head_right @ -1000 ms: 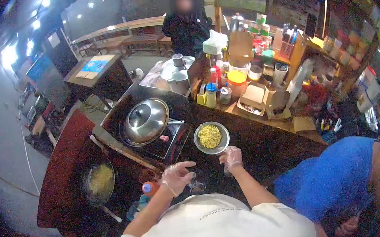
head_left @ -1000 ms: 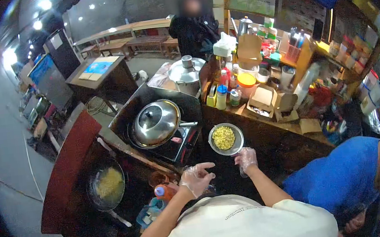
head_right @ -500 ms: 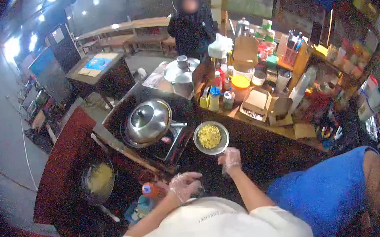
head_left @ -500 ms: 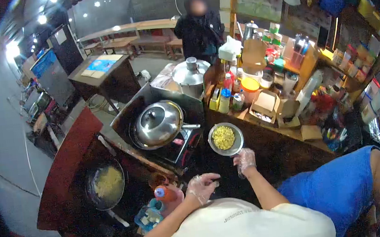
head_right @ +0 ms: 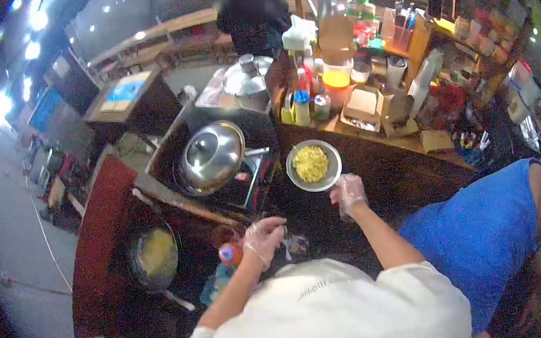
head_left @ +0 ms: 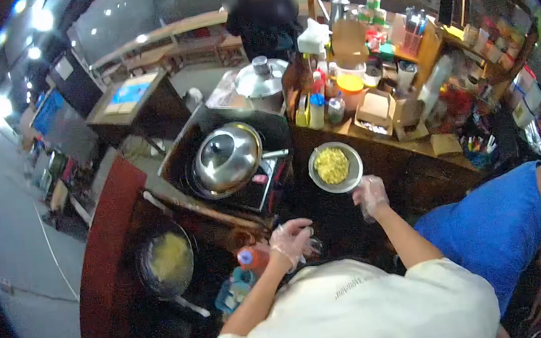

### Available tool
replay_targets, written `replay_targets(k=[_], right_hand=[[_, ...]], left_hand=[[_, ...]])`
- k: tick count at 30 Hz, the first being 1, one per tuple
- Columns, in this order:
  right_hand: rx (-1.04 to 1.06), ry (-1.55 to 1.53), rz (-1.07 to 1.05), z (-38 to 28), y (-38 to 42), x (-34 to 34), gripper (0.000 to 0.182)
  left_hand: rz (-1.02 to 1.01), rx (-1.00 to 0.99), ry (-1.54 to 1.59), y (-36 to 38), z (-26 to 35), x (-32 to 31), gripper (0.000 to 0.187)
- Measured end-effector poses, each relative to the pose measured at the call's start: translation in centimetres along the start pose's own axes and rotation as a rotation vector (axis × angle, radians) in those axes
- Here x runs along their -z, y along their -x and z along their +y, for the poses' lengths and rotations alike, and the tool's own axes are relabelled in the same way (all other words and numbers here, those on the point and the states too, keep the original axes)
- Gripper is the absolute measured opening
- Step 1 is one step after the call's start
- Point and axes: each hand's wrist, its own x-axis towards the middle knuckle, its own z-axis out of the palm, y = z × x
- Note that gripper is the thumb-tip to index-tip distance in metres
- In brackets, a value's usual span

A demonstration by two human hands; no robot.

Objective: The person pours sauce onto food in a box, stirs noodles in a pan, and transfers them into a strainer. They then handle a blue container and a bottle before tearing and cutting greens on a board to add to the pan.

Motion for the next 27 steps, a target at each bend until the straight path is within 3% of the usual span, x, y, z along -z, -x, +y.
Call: replay_targets(k=[3,5,6,8,9,12,14,15,16,20,23,27], right_hand=[[-0.009,-0.081,0.004,-0.2,1.0,-0.3,0.031],[-0.018,-0.056,0.042,0.1,2.0,0.0,0.029],[-0.02,-0.049,0.051,0.8,2.4,0.2,0.029],[0.073,-0.117,0.063,2.1,3.4,0.5,0.028],[0.027,-0.19,0.098,1.4,4.3,0.0,0.028],[0.057,0.109,0.085,-1.0,6.1,-0.6,0.028],[0.198,0.1,0.073,0.9,4.9,0.2,0.027],[0.103,-0.035,0.112,0.3,5.1,-0.1,0.028],[-0.007,-0.174,0.149,0.2,5.8,-0.5,0.028],[0.104,-0.081,0.159,0.0,7.0,-0.7,0.026],[-0.008,-0.182,0.156,0.2,7.1,-0.1,0.028],[0.001,-0.106,0.149,-1.3,8.1,-0.7,0.025]], left_hand=[[-0.018,0.062,0.143,-0.7,-1.6,1.1,0.031],[0.218,-0.306,-0.349,-0.5,1.7,1.8,0.03],[0.2,-0.257,-0.353,1.2,8.5,2.4,0.042],[0.322,-0.909,-0.548,1.4,13.0,4.5,0.063],[0.448,-1.245,-0.625,0.7,14.4,5.7,0.064],[0.628,-0.974,-0.555,1.7,19.7,6.9,0.073],[0.61,-0.962,-0.523,2.8,20.0,7.7,0.071],[0.578,-0.93,-0.506,3.2,20.1,8.1,0.069],[0.57,-0.933,-0.515,3.2,20.1,8.3,0.069],[0.719,-0.923,-0.64,2.8,19.7,8.8,0.097],[0.782,-1.161,-0.772,2.7,18.3,8.8,0.091],[0.786,-1.181,-0.761,3.0,17.7,8.8,0.09]])
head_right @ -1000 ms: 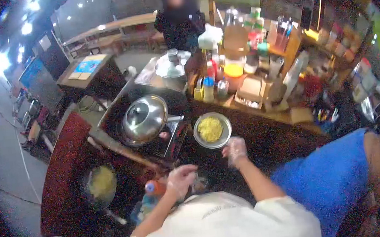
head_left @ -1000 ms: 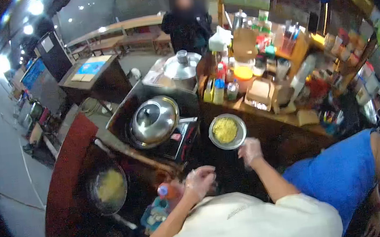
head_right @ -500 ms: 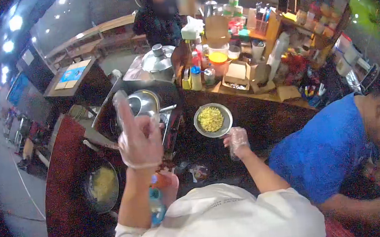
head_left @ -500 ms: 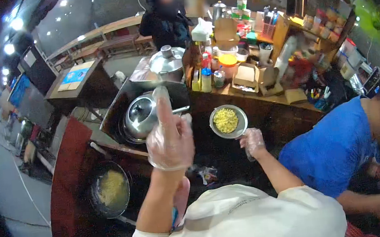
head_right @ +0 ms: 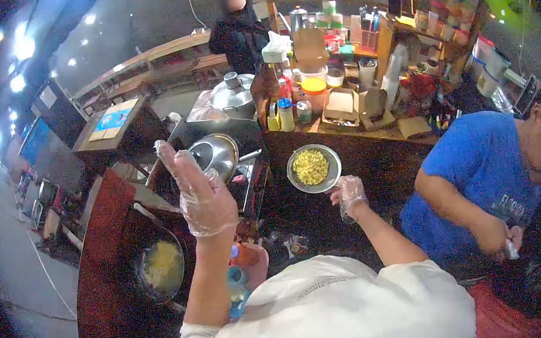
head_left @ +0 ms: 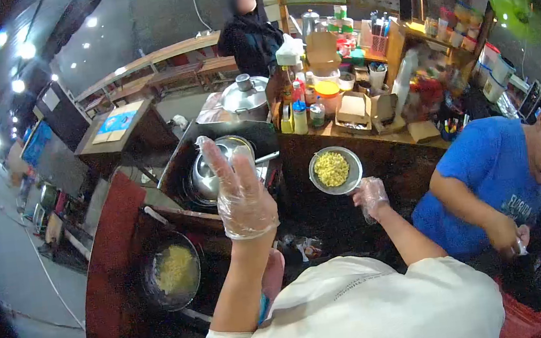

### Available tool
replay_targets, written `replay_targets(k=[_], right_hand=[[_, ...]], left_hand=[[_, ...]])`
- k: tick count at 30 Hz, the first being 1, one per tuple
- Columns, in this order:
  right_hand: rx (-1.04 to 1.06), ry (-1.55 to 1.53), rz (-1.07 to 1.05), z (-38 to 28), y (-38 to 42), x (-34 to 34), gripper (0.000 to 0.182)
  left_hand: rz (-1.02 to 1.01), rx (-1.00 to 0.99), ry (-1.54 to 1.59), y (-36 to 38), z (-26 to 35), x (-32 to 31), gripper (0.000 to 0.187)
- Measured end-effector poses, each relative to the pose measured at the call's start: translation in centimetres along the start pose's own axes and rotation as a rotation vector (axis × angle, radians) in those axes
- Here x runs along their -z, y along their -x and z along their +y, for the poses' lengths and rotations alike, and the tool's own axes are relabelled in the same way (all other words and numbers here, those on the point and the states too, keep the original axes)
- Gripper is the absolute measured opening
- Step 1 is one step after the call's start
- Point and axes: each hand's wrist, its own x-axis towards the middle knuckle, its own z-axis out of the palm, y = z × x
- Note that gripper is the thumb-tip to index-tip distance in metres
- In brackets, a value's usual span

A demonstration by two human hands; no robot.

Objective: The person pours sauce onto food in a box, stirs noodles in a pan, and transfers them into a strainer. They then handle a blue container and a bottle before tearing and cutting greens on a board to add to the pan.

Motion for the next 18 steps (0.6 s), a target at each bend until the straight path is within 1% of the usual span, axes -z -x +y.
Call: replay_targets(k=[1,3,4,6,7,8,10,11,12,14,16,17,18], right_hand=[[0.003,0.004,-0.006,0.3,0.1,0.1,0.025],[0.0,-0.148,-0.002,0.6,0.1,0.1,0.025],[-0.002,-0.148,-0.006,0.5,0.2,0.0,0.025],[-0.017,-0.039,-0.003,0.0,0.5,-0.2,0.027],[-0.019,-0.039,-0.006,0.1,0.7,-0.3,0.027],[-0.013,-0.036,-0.025,0.2,0.9,-0.4,0.027],[-0.006,-0.034,-0.046,0.3,1.1,-0.4,0.028],[-0.004,-0.055,-0.06,0.4,1.2,-0.3,0.028],[-0.001,-0.074,-0.072,0.5,1.2,-0.3,0.028],[0.008,-0.027,-0.086,0.8,1.2,-0.2,0.028],[0.019,0.028,-0.1,0.9,0.2,0.0,0.028],[0.072,0.018,-0.071,1.9,-0.1,0.1,0.029],[0.111,0.011,-0.043,3.2,0.7,0.5,0.03]], left_hand=[[0.005,0.004,-0.005,0.4,0.0,0.0,0.09],[0.034,0.006,0.066,0.9,-0.1,0.0,0.094],[0.033,0.007,0.062,0.9,0.1,0.2,0.094],[-0.004,0.026,0.003,0.9,0.4,0.8,0.075],[-0.022,0.035,-0.026,1.0,0.5,1.0,0.066],[-0.022,0.036,-0.028,1.2,0.5,1.1,0.066],[-0.006,-0.002,-0.052,1.4,0.4,1.2,0.051],[-0.006,-0.002,-0.054,1.2,0.4,1.2,0.051],[0.064,0.001,-0.071,0.8,0.4,1.2,0.052],[0.086,0.131,0.011,0.1,1.4,2.5,0.047],[0.085,0.246,0.253,0.5,1.8,2.9,0.055],[0.096,0.304,0.372,0.7,2.1,3.1,0.059],[0.067,0.292,0.276,-0.1,2.5,3.2,0.068]])
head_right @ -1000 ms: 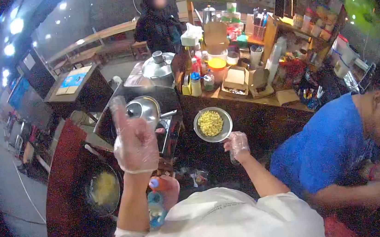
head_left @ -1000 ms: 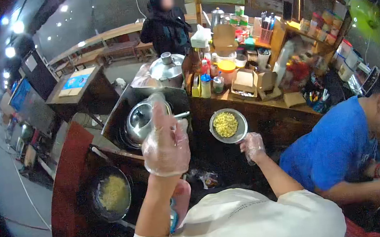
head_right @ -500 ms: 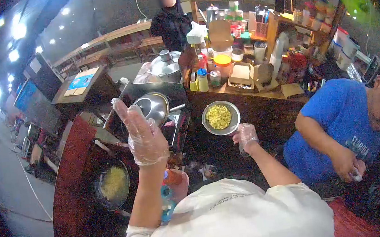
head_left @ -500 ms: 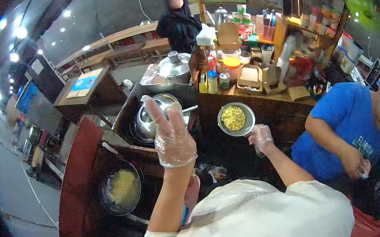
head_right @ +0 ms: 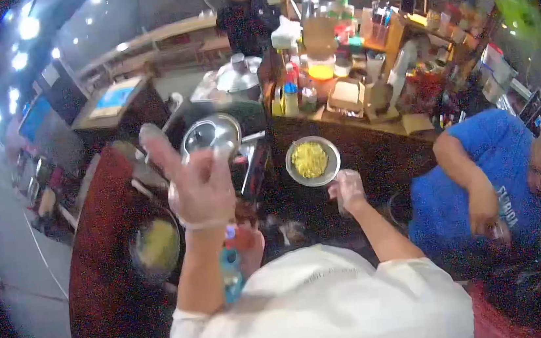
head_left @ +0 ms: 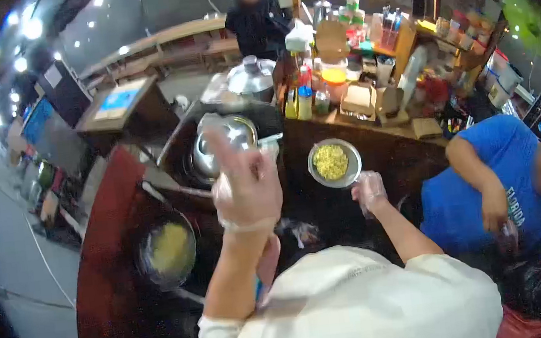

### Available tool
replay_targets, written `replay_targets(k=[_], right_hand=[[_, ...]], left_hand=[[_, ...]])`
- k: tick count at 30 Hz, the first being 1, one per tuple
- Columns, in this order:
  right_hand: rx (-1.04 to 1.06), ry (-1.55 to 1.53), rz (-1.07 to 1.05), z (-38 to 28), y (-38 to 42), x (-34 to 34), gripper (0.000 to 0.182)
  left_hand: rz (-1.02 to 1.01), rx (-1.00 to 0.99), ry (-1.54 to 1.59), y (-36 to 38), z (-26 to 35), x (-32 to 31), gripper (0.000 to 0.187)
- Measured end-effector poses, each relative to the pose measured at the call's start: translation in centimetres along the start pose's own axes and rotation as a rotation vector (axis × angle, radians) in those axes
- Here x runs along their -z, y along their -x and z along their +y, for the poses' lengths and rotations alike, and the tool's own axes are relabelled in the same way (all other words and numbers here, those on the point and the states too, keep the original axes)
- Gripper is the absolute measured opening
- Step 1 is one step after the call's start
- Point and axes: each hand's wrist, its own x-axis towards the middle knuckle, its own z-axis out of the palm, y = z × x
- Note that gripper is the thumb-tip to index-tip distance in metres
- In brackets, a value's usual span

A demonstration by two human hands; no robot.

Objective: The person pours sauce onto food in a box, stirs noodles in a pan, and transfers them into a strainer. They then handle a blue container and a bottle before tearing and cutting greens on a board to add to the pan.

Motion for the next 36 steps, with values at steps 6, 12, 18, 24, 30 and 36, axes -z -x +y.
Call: replay_targets(k=[6,12,18,24,30,36], right_hand=[[-0.091,-0.039,-0.032,-0.3,-0.5,-0.2,0.025],[-0.109,-0.01,-0.006,-0.4,-0.7,-0.2,0.025],[-0.121,0.125,-0.042,-3.2,-3.3,-0.1,0.034],[-0.143,-0.036,-0.18,3.4,-15.8,9.3,0.029],[-0.205,0.062,-0.233,7.1,-22.6,13.6,0.033],[-0.331,0.108,-0.179,7.8,-23.7,14.5,0.035]], left_hand=[[-0.078,0.035,-0.02,-0.3,0.2,-0.7,0.088],[-0.076,0.042,0.021,0.0,-0.9,-2.0,0.091],[-0.169,0.101,-0.009,-0.6,-2.4,-6.8,0.087],[-0.562,0.326,-0.137,0.3,-2.9,-21.8,0.073],[-0.737,0.343,-0.022,-3.0,-8.9,-40.1,0.038],[-1.316,-0.608,-0.091,-0.4,-19.0,-66.6,0.038]])
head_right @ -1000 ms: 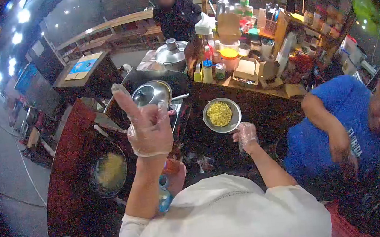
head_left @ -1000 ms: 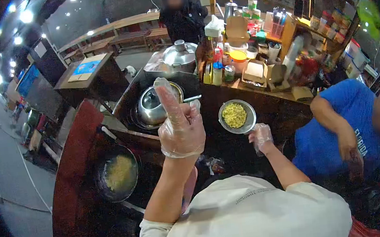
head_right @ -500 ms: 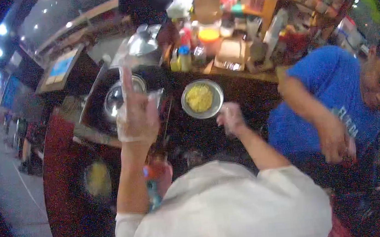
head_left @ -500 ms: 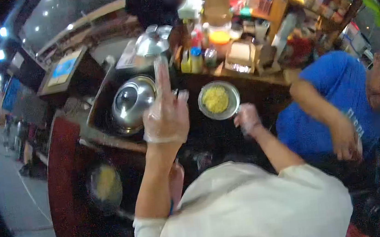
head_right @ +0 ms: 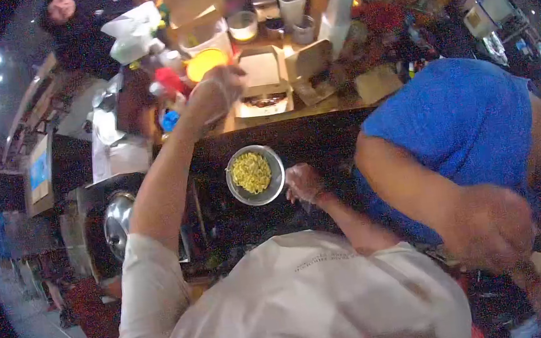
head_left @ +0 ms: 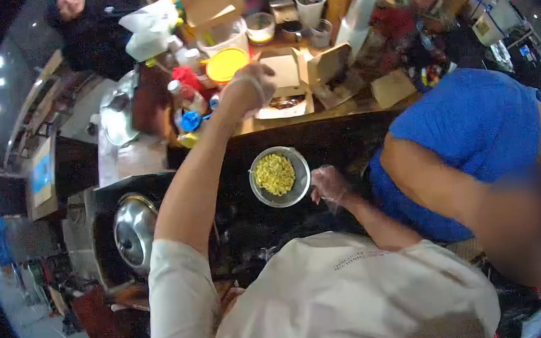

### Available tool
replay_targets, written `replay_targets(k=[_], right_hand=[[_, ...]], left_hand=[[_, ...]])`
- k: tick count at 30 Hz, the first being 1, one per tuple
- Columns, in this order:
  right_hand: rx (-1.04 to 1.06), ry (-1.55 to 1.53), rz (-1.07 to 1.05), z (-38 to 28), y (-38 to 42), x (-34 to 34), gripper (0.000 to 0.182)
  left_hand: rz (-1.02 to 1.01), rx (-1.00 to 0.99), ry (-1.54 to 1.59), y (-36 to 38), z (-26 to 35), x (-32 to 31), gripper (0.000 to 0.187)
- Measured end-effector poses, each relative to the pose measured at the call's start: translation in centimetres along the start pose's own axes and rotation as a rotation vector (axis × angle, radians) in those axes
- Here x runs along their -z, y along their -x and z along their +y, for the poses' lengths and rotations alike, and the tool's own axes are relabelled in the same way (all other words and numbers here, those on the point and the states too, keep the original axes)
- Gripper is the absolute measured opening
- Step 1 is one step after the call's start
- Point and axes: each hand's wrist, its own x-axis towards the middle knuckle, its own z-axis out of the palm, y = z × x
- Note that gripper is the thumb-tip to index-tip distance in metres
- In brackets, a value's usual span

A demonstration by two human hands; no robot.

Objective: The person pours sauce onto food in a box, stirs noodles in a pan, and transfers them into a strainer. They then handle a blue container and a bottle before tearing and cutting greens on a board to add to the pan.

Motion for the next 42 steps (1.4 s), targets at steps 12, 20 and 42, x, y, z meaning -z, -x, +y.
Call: replay_targets(k=[12,20,42], right_hand=[[-0.079,-0.23,0.187,5.1,-1.5,-3.0,0.025],[-0.108,-0.139,0.303,1.8,-1.0,-3.1,0.029],[-0.223,-0.193,0.179,2.4,-3.8,-1.7,0.024]], left_hand=[[0.152,0.332,0.51,-6.8,6.2,-7.2,0.025],[-0.008,0.017,0.35,-4.6,9.0,-10.5,0.037],[-0.306,0.384,0.282,-13.2,-10.2,-11.5,0.023]])
